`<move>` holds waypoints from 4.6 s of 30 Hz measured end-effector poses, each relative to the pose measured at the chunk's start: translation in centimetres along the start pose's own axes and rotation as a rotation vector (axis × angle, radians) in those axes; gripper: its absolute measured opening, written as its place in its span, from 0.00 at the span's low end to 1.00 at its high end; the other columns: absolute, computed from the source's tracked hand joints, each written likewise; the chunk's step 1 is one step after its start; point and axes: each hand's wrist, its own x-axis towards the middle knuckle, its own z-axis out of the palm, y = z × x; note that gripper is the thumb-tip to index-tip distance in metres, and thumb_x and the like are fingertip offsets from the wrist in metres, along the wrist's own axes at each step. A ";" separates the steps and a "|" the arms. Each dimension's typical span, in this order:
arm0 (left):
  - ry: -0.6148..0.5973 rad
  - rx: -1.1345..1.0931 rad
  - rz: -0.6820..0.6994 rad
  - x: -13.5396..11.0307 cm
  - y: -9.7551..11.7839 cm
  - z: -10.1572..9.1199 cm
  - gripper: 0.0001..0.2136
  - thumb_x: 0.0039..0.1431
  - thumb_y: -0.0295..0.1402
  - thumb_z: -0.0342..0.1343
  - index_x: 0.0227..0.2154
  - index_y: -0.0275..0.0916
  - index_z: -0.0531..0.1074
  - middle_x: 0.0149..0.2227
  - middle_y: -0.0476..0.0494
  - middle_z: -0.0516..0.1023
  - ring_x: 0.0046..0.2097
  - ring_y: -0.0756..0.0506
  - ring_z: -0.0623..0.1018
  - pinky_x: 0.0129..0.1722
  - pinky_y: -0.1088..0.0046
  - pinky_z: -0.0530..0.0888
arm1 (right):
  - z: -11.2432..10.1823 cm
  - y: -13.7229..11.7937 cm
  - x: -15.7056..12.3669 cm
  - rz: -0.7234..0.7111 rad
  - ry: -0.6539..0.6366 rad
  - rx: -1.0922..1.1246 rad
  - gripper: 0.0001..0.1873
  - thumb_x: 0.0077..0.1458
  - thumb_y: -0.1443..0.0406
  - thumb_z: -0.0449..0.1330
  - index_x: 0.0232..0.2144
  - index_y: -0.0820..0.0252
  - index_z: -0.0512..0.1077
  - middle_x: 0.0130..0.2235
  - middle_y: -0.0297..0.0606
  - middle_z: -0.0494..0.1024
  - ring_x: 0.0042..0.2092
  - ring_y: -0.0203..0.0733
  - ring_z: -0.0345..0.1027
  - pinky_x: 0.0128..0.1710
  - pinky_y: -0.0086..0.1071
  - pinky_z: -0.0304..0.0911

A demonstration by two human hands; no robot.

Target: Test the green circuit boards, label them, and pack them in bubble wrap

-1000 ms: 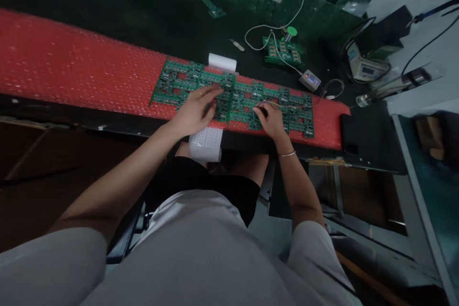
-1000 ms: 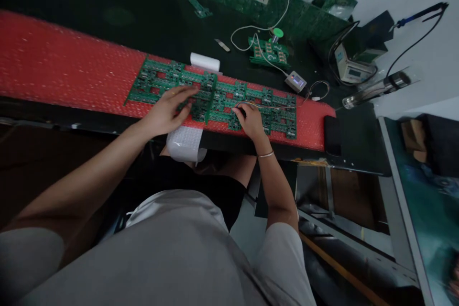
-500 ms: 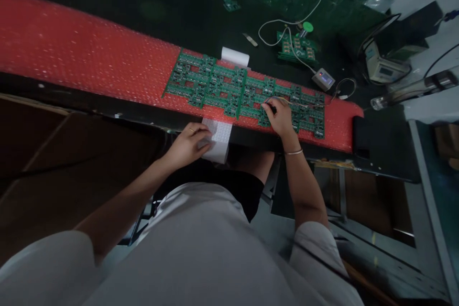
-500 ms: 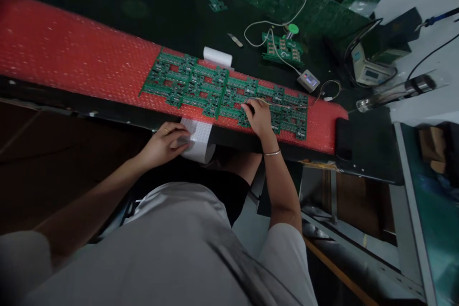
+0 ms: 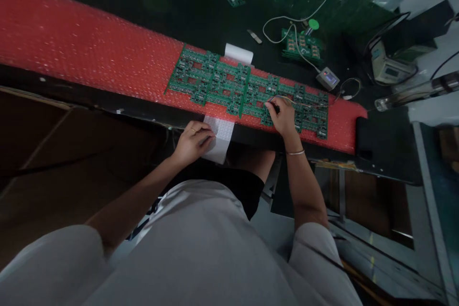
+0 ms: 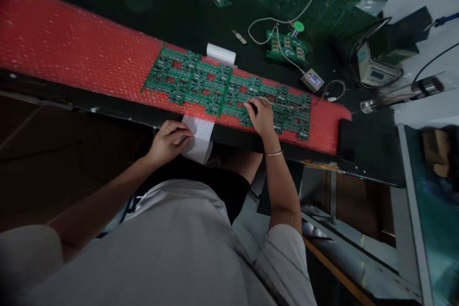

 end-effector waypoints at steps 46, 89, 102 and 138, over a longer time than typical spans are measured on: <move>-0.374 -0.072 -0.177 14.7 5.2 9.4 0.05 0.59 0.31 0.62 0.32 0.39 0.83 0.49 0.38 0.78 0.55 0.34 0.72 0.59 0.43 0.70 | -0.4 -0.2 0.0 0.160 0.161 0.195 0.25 0.69 0.43 0.51 0.33 0.54 0.70 0.37 0.39 0.78 0.41 0.43 0.73 0.47 0.38 0.69; -0.222 0.295 0.303 10.4 6.2 9.7 0.12 0.72 0.27 0.52 0.47 0.33 0.80 0.52 0.35 0.81 0.51 0.38 0.77 0.47 0.59 0.73 | 1.9 6.5 10.8 0.074 0.049 -0.118 0.29 0.69 0.41 0.49 0.30 0.55 0.70 0.30 0.38 0.73 0.38 0.47 0.71 0.49 0.44 0.69; -0.187 0.300 0.306 10.3 6.1 10.0 0.11 0.73 0.28 0.51 0.46 0.33 0.79 0.51 0.38 0.81 0.50 0.39 0.76 0.49 0.61 0.71 | 2.1 5.8 10.3 0.038 0.032 -0.144 0.31 0.69 0.39 0.45 0.32 0.54 0.71 0.33 0.42 0.77 0.43 0.51 0.72 0.54 0.49 0.68; -0.276 0.242 0.201 9.2 7.8 9.3 0.17 0.71 0.30 0.54 0.58 0.26 0.75 0.60 0.27 0.76 0.63 0.34 0.74 0.62 0.52 0.71 | 0.1 -0.6 8.0 -0.007 -0.216 0.287 0.27 0.66 0.41 0.55 0.42 0.56 0.78 0.45 0.43 0.84 0.47 0.48 0.78 0.52 0.43 0.73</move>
